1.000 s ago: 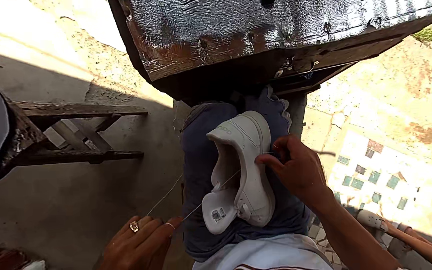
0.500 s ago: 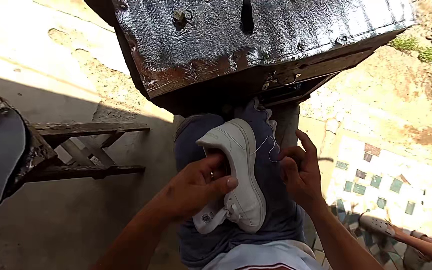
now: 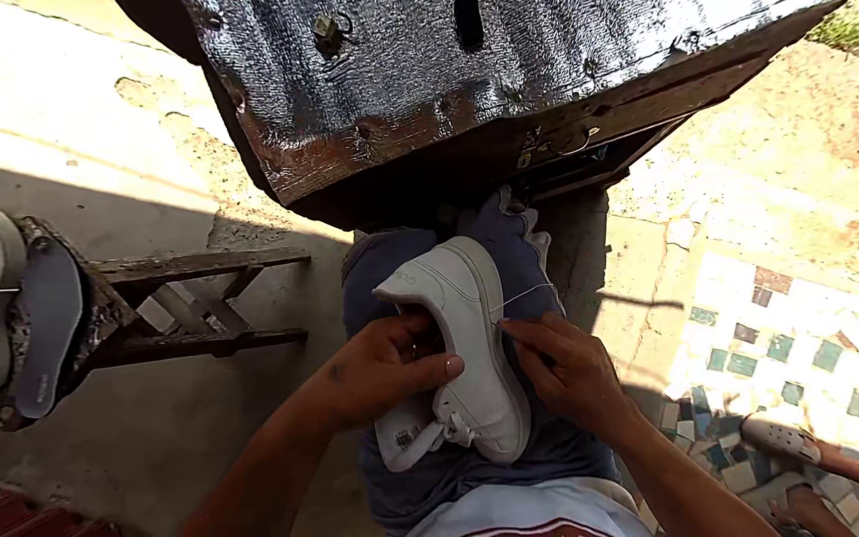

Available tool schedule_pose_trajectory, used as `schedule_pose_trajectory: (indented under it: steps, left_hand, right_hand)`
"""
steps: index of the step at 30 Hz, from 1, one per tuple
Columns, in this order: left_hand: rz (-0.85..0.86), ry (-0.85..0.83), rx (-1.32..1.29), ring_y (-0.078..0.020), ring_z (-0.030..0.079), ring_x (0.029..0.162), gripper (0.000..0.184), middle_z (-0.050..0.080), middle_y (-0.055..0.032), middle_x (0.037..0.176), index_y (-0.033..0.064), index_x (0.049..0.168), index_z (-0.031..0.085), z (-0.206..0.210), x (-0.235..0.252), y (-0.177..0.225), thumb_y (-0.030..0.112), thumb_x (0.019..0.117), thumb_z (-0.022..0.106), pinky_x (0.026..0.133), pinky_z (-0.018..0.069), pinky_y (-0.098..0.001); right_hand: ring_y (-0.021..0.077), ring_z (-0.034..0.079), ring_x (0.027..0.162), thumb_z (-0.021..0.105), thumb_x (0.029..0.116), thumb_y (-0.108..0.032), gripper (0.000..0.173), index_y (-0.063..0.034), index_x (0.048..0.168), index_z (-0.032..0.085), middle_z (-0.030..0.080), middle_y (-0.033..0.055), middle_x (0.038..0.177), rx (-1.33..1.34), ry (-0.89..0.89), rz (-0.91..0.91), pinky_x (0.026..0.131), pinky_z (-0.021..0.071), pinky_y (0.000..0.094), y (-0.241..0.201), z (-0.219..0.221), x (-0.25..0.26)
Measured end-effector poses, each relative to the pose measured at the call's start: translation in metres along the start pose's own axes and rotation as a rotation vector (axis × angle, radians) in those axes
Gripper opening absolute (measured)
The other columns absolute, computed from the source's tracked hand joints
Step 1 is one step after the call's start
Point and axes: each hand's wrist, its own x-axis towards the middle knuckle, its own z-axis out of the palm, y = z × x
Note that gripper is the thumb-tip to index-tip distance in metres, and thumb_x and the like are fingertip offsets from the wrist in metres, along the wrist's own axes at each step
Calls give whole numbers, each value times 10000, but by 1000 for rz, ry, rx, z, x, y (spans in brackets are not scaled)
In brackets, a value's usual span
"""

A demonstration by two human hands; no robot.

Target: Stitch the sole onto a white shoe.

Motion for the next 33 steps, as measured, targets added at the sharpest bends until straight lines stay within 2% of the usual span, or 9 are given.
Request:
schedule_pose_trajectory:
  steps: [8,12,17,22,25,27,29,31,33]
  left_hand:
    - [21,-117,-20,-35,704,870,199,752,38,973,123,1117,727,-6,0,-3,250,965,708,803,592,-202]
    - [6,-210,-49,-23,706,884,186,757,50,987,125,1140,718,-11,3,-4,223,986,682,811,593,-200]
    - [-32,-261,-67,-29,710,862,180,757,45,971,114,1129,728,-16,14,-4,214,988,679,782,596,-197]
    - [-24,-284,-110,-29,709,877,172,755,47,980,116,1128,725,-20,21,-6,206,988,682,793,598,-203]
    - [-28,-301,-147,-48,716,912,233,753,38,1023,115,1212,690,-23,16,-7,206,999,667,833,605,-226]
    - [12,-242,-174,-129,742,952,294,755,-25,1088,97,1244,678,-32,-1,-14,259,999,670,869,624,-293]
    - [122,-65,-108,-241,754,995,297,742,-118,1189,99,1127,724,-63,-30,-34,358,994,666,878,630,-372]
    - [161,234,200,-246,730,1049,345,725,-123,1220,104,1066,729,-118,-70,-57,429,1005,629,912,606,-378]
    - [33,499,691,-249,670,1143,398,671,-173,1265,13,1080,698,-174,-107,-83,387,1018,574,973,552,-424]
  right_hand:
    - [121,576,607,546,1024,-191,287,-183,1210,764,642,37,790,-132,-72,-73,513,464,293,-6,-9,8]
    - [132,553,533,533,992,-196,284,-183,1147,771,602,11,737,-312,-282,-217,433,408,304,-14,-36,36]
    - [144,597,555,522,977,-209,241,-170,1025,755,645,8,765,-420,-498,-300,440,436,321,-24,-48,73]
    - [161,584,537,557,969,-225,172,-123,919,686,602,15,717,-425,-511,-283,435,427,335,-29,-29,87]
    - [149,582,536,550,972,-225,189,-108,889,673,613,19,721,-369,-462,-301,431,425,331,-21,-26,83]
    - [152,599,561,535,997,-241,216,-109,897,673,623,21,739,-367,-444,-320,447,444,335,-18,-28,78]
    - [149,644,636,529,1022,-281,239,-133,955,705,669,9,795,-406,-438,-339,510,493,337,-18,-35,75]
    - [155,677,720,524,1037,-316,262,-154,1013,728,701,1,848,-456,-417,-340,605,529,353,-20,-41,70]
    - [174,672,718,522,1047,-296,249,-154,1031,725,686,12,837,-490,-380,-352,613,527,366,-22,-41,65]
